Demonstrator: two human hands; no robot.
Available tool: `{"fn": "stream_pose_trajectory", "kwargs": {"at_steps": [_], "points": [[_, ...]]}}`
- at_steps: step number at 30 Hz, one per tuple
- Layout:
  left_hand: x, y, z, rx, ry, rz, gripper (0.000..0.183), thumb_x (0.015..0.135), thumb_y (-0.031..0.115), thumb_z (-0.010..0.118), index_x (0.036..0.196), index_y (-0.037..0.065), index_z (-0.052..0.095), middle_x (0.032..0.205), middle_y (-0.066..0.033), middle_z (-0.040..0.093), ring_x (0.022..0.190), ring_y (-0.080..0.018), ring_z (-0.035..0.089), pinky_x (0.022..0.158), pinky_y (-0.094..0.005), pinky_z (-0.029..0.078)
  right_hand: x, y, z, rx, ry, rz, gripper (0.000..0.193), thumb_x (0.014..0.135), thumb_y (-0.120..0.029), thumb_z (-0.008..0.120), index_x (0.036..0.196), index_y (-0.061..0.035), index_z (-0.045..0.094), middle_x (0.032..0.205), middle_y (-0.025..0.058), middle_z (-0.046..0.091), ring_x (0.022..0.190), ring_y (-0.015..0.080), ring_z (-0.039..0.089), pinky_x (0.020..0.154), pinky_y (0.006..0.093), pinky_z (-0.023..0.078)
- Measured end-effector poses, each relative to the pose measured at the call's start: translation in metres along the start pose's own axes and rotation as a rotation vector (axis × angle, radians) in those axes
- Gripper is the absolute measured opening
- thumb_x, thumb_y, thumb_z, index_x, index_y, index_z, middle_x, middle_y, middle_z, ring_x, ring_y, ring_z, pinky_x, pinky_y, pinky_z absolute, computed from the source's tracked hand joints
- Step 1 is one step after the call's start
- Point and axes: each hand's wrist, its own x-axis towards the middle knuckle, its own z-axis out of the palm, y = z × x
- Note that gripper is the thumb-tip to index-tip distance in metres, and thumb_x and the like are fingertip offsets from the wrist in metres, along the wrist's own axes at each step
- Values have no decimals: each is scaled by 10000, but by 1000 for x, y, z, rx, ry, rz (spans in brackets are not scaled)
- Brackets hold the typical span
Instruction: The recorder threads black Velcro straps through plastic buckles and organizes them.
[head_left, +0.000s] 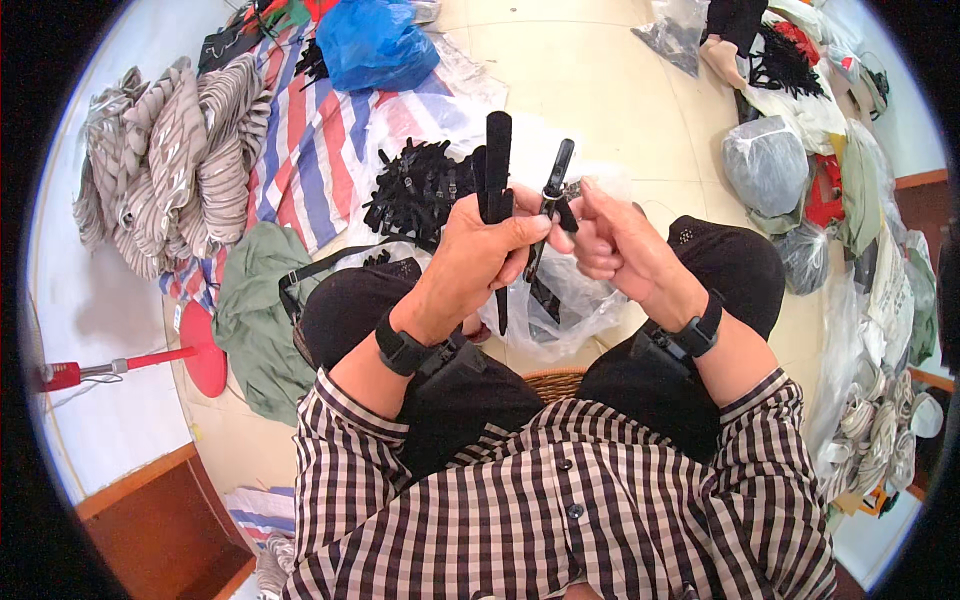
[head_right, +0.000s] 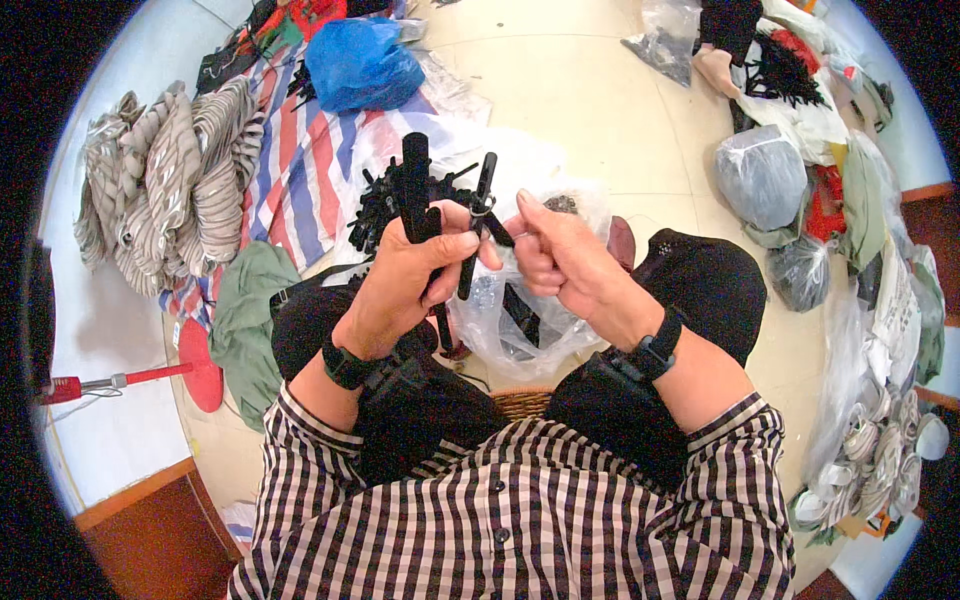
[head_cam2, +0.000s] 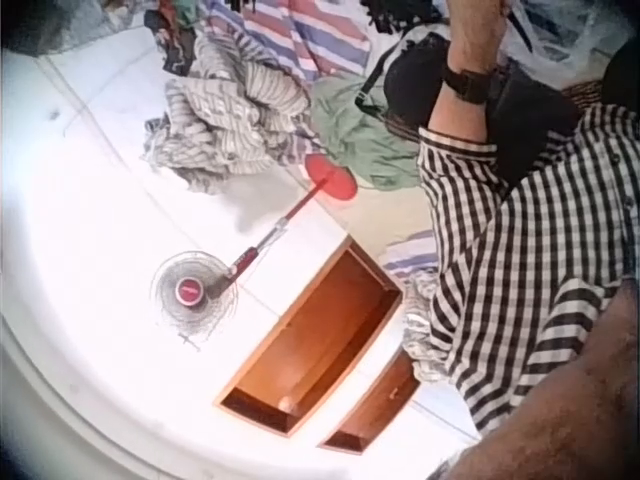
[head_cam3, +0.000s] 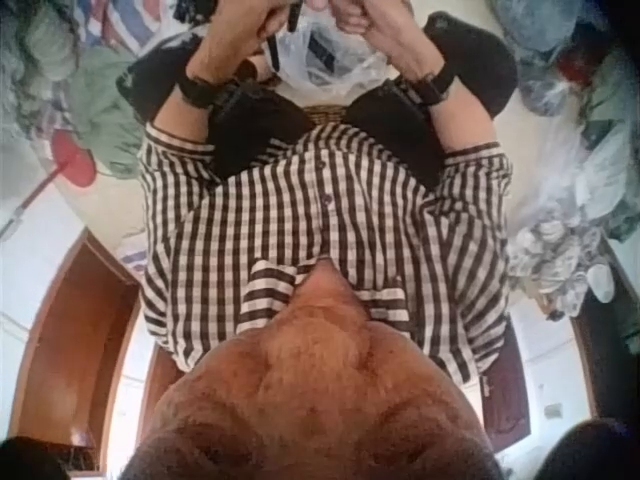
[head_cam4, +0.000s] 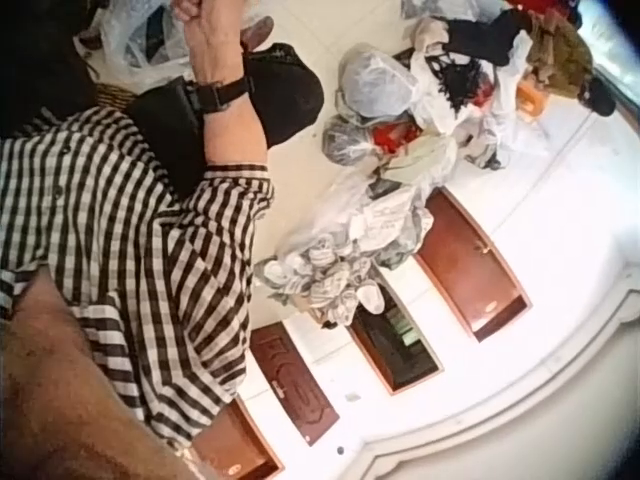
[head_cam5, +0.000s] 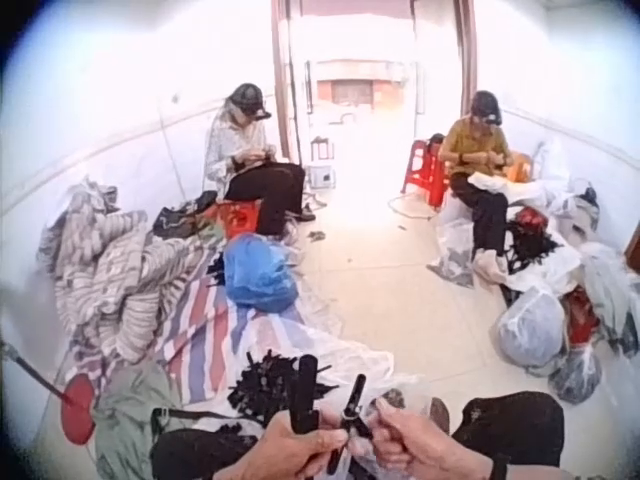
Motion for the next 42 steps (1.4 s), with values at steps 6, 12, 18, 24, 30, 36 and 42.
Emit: {"fn": "stream_pose_trajectory", "kwargs": {"at_steps": [6, 12, 18, 24, 30, 36, 42], "points": [[-2, -3, 4, 131, 71, 27, 159, 849, 100, 555, 987, 20, 563, 739, -63, 623, 424, -20, 377, 366, -165, 262, 4, 13, -1, 144, -257, 282, 570, 902, -574, 336, 782, -53, 534, 470, -79, 275, 343, 47, 205, 345, 195, 179], [-2, 1, 7, 125, 70, 55, 110, 853, 103, 543, 919, 24, 581, 696, -52, 606, 412, -15, 362, 369, -165, 247, 1, 0, 0, 96, -270, 99, 416, 931, -413, 409, 766, -51, 530, 468, -79, 271, 357, 41, 223, 354, 203, 193], [-1, 0, 8, 204, 44, -35, 101, 856, 127, 547, 884, 39, 588, 609, -29, 565, 401, -14, 357, 366, -171, 236, -1, 2, 4, 88, -116, -8, 255, 905, -224, 492, 687, -93, 474, 488, -69, 304, 380, 32, 248, 362, 214, 192], [-2, -4, 12, 142, 61, -171, 130, 867, 139, 540, 918, 39, 603, 555, 20, 503, 398, -15, 355, 361, -167, 226, 0, -3, 1, 10, 32, -139, 209, 886, -164, 483, 689, -98, 470, 492, -75, 314, 383, 36, 244, 373, 203, 190], [-2, -5, 17, 15, 63, -216, 182, 871, 143, 539, 990, 19, 602, 553, 37, 479, 391, -9, 342, 344, -153, 231, 2, -11, -1, -1, 124, -205, 217, 874, -160, 532, 674, -95, 479, 500, -82, 320, 389, 30, 244, 372, 200, 201], [-4, -5, 24, -34, 54, -210, 208, 872, 134, 532, 1030, 12, 591, 557, 34, 479, 388, -11, 342, 336, -153, 239, 0, -20, -3, -94, 138, -281, 171, 860, -166, 577, 724, -75, 528, 502, -80, 357, 392, 21, 270, 370, 187, 198], [-5, -11, 16, -27, 19, -173, 206, 872, 125, 520, 1045, 13, 538, 583, -26, 540, 376, -29, 354, 338, -177, 245, 3, -18, -4, -116, 84, -243, 155, 860, -168, 583, 746, -71, 543, 511, -87, 363, 390, 18, 268, 364, 191, 191]]}}
